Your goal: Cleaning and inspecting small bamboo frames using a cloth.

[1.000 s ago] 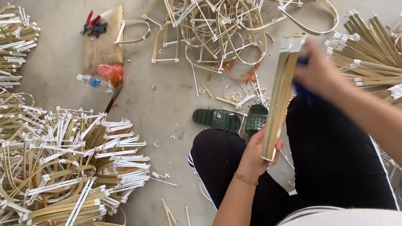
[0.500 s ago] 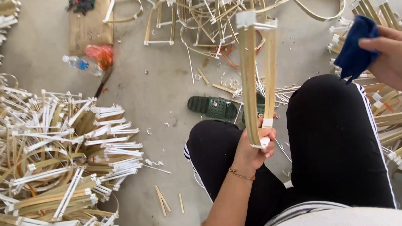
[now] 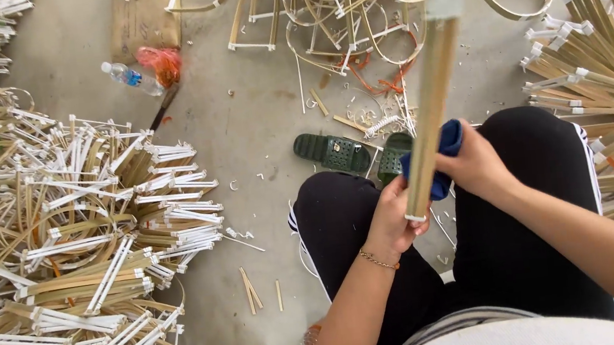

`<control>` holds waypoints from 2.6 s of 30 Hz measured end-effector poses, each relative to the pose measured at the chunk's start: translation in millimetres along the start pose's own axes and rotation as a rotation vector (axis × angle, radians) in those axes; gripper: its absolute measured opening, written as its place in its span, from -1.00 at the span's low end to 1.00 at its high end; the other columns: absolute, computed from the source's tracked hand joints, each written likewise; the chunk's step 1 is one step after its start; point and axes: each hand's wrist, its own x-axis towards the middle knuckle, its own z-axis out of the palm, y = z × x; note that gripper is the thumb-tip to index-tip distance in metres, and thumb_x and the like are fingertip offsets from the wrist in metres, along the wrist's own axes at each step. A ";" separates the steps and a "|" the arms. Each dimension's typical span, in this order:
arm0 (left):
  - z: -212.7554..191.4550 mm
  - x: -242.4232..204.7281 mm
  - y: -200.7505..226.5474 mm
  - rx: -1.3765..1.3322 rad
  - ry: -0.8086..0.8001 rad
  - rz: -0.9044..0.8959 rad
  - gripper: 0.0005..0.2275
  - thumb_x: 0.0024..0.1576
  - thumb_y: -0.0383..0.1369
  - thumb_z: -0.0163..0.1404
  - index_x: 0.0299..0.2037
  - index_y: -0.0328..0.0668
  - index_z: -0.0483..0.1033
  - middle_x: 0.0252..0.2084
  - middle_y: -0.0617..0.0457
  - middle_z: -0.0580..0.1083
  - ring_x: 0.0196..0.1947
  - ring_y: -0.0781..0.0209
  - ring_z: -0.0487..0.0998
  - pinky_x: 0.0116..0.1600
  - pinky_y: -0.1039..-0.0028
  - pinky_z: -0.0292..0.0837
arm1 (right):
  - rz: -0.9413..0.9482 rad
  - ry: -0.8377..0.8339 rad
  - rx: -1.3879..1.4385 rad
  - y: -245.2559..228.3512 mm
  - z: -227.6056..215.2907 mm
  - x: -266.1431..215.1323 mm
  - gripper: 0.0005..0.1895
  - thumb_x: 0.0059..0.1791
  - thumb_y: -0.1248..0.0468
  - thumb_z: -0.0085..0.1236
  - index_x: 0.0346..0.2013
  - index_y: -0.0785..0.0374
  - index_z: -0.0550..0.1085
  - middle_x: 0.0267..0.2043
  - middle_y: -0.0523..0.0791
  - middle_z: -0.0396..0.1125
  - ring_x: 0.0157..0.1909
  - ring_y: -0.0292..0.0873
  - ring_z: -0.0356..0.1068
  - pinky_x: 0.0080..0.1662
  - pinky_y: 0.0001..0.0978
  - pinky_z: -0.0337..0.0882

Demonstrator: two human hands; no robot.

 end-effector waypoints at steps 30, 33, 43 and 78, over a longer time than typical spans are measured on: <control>47.1 -117.0 3.5 0.040 0.032 -0.013 -0.41 0.21 -0.51 -0.09 0.50 -0.40 0.09 0.04 0.04 0.46 -0.16 0.45 0.54 -0.09 0.65 0.51 | 0.309 -0.509 0.307 -19.2 12.4 -72.3 -0.60 -0.03 0.20 0.13 0.08 0.22 0.58 -0.17 -0.08 0.60 -0.15 -0.25 0.56 0.00 -0.34 0.53; 41.3 -120.3 -0.7 0.030 0.006 0.009 -0.41 0.27 -0.49 -0.08 0.54 -0.40 0.07 -0.04 0.04 0.45 -0.25 0.45 0.52 -0.17 0.65 0.49 | 0.329 -0.514 0.261 -30.1 12.5 -74.1 -0.60 -0.04 0.17 0.12 0.07 0.17 0.58 -0.19 -0.13 0.60 -0.15 -0.28 0.55 0.00 -0.36 0.52; 15.8 -124.2 -17.2 -0.093 0.015 -0.029 -0.68 0.26 -0.51 0.02 0.16 -0.40 0.22 -0.40 -0.12 0.46 -0.64 0.25 0.44 -0.62 0.52 0.34 | 0.417 -0.486 0.337 -8.4 21.1 -74.1 -0.65 -0.05 0.16 0.19 -0.14 0.39 0.61 -0.32 -0.05 0.59 -0.28 -0.22 0.56 -0.12 -0.32 0.57; -52.1 -84.9 -57.4 -0.125 0.132 -0.048 -0.62 0.23 -0.48 0.01 0.18 -0.31 0.15 -0.44 -0.04 0.42 -0.69 0.30 0.30 -0.59 0.52 0.21 | 0.296 -0.182 -0.158 14.0 47.0 43.1 -0.66 0.08 0.09 0.08 -0.05 0.31 0.56 -0.33 0.04 0.51 -0.29 -0.02 0.49 -0.19 -0.10 0.46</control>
